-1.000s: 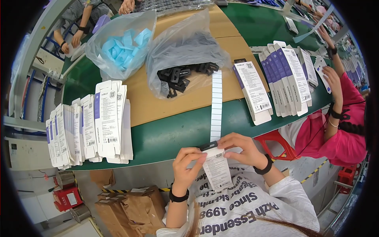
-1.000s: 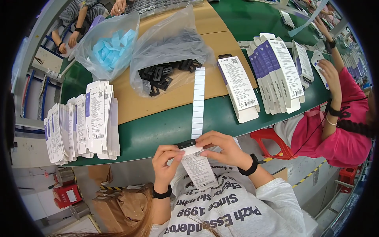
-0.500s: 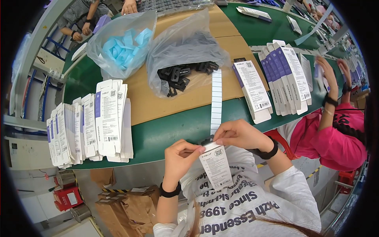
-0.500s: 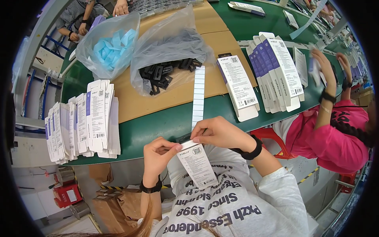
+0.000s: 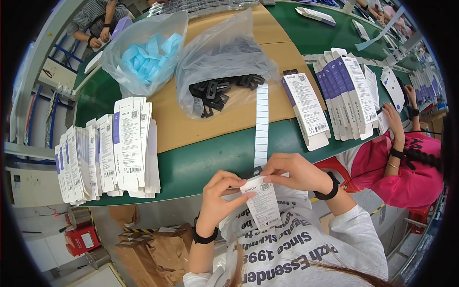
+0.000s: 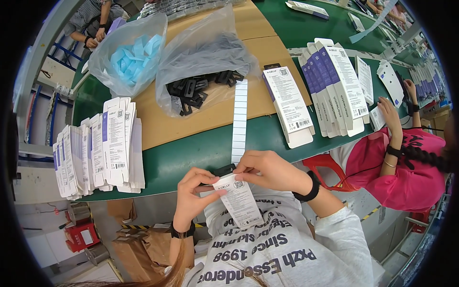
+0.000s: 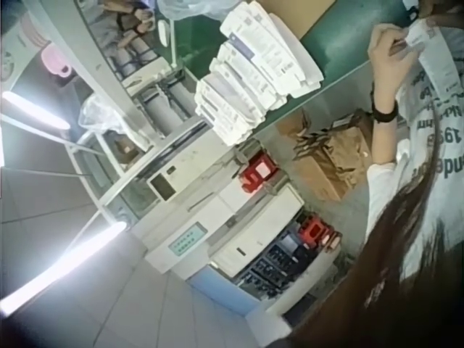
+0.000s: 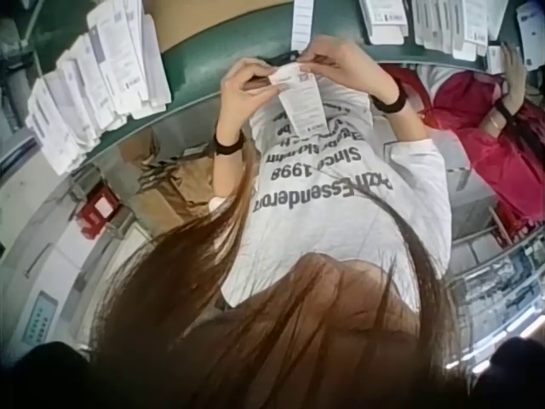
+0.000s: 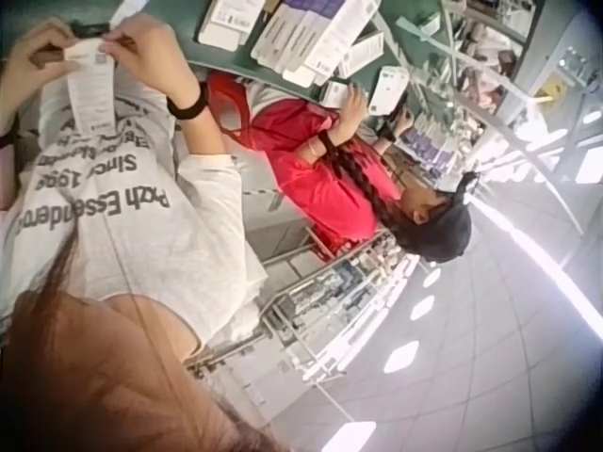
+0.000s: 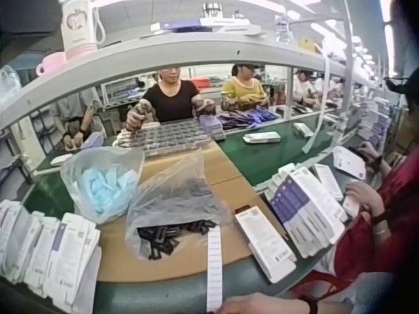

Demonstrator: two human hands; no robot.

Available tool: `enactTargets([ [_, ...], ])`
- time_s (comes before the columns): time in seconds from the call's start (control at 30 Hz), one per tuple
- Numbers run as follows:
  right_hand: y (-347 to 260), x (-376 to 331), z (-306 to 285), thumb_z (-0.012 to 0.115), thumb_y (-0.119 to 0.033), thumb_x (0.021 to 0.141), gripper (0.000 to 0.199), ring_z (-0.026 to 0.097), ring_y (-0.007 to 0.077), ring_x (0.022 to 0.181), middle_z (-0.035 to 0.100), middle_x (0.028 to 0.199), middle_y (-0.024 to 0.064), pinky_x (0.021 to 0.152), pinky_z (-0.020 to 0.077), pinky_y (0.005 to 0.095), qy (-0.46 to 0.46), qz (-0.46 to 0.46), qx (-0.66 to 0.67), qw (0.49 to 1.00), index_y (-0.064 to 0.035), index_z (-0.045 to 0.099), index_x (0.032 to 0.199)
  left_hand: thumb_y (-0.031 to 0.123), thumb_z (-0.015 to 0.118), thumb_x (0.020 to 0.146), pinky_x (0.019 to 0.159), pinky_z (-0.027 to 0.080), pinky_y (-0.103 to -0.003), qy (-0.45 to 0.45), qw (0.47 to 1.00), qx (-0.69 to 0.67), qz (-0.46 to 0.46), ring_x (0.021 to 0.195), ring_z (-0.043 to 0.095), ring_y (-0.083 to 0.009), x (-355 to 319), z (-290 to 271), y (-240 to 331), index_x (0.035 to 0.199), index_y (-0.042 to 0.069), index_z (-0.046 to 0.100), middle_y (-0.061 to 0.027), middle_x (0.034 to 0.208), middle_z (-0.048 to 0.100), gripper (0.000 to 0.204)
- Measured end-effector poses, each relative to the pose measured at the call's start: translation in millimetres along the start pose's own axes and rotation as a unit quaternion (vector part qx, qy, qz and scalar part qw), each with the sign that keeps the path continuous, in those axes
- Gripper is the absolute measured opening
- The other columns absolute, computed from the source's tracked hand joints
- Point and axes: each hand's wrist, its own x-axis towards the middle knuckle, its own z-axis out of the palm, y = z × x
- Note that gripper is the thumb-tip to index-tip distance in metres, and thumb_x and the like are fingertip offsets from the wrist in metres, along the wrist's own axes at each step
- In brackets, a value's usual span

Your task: The person packages smartwatches by hand, picking up a box, inserting a black plastic hanger, and then placing a white sticker onto the box. The person then folds the box closed and sets it aside before repeating the process.

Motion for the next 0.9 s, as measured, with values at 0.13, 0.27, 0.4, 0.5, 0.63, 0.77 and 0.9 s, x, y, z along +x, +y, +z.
enactTargets([
  [0.13, 6, -7, 6, 0.077, -0.006, 0.084, 0.020, 0.068, 0.0190, 0.090, 0.067, 0.104, 0.0082, 0.077, 0.0577, 0.0301, 0.023, -0.018, 0.008, 1.000, -0.0019, 0.071, 0.102, 0.001, 0.082, 0.076, 0.086, 0.063, -0.034, -0.027, 0.998, -0.052, -0.039, 0.096, 0.070, -0.0224, -8, 1, -12, 0.098, -0.003, 0.069, -0.0130, 0.107, 0.066, 0.025],
  [0.27, 9, -8, 9, 0.078, -0.005, 0.082, 0.020, 0.068, 0.0225, 0.091, 0.067, 0.102, 0.0088, 0.079, 0.0562, 0.0313, 0.025, -0.057, -0.048, 0.997, -0.0027, 0.072, 0.100, 0.000, 0.081, 0.077, 0.085, 0.063, -0.035, -0.048, 0.998, -0.034, -0.033, 0.098, 0.070, -0.0228, -9, -2, -16, 0.097, -0.004, 0.069, -0.0150, 0.113, 0.066, 0.024],
  [0.4, 14, -16, 15, 0.080, -0.015, 0.080, 0.034, 0.066, 0.0263, 0.098, 0.063, 0.117, 0.0116, 0.081, 0.0560, 0.0342, 0.026, -0.055, -0.098, 0.993, -0.0070, 0.069, 0.111, -0.004, 0.081, 0.076, 0.087, 0.062, -0.033, -0.059, 0.998, -0.001, -0.020, 0.100, 0.069, -0.0220, -6, -3, -12, 0.097, -0.005, 0.068, -0.0147, 0.114, 0.064, 0.024],
  [0.5, -21, -26, 38, 0.086, -0.030, 0.072, 0.067, 0.063, 0.0307, 0.108, 0.049, 0.137, 0.0163, 0.085, 0.0559, 0.0386, 0.135, -0.002, -0.168, 0.977, -0.0148, 0.058, 0.131, -0.007, 0.078, 0.078, 0.088, 0.061, -0.033, 0.000, 0.999, -0.020, -0.051, 0.104, 0.066, -0.0211, -1, 1, -7, 0.100, -0.005, 0.065, -0.0140, 0.117, 0.062, 0.026],
  [0.63, -24, -34, 55, 0.090, -0.026, 0.060, 0.098, 0.052, 0.0440, 0.124, 0.036, 0.145, 0.0242, 0.095, 0.0534, 0.0437, 0.186, 0.010, -0.323, 0.928, -0.0187, 0.044, 0.146, -0.010, 0.074, 0.082, 0.087, 0.061, -0.031, 0.092, 0.988, -0.120, -0.014, 0.109, 0.063, -0.0192, 13, 16, 10, 0.112, -0.005, 0.060, -0.0143, 0.120, 0.061, 0.034],
  [0.77, -20, -12, 1, 0.082, -0.004, 0.061, 0.098, 0.039, 0.0497, 0.131, 0.031, 0.144, 0.0270, 0.109, 0.0395, 0.0489, 0.304, 0.075, -0.290, 0.904, -0.0169, 0.039, 0.148, 0.016, 0.081, 0.082, 0.094, 0.054, -0.039, 0.142, 0.968, 0.164, 0.122, 0.113, 0.062, -0.0300, 24, -21, 49, 0.120, 0.003, 0.060, -0.0142, 0.120, 0.062, 0.045],
  [0.9, 2, 0, -59, 0.077, -0.004, 0.070, 0.089, 0.040, 0.0490, 0.129, 0.034, 0.143, 0.0272, 0.107, 0.0384, 0.0504, 0.382, 0.085, -0.293, 0.873, -0.0145, 0.037, 0.149, 0.031, 0.082, 0.075, 0.110, 0.035, -0.051, 0.280, 0.806, 0.518, 0.068, 0.133, 0.038, -0.0468, 31, -100, 46, 0.138, 0.003, 0.048, -0.0274, 0.141, 0.044, 0.077],
])
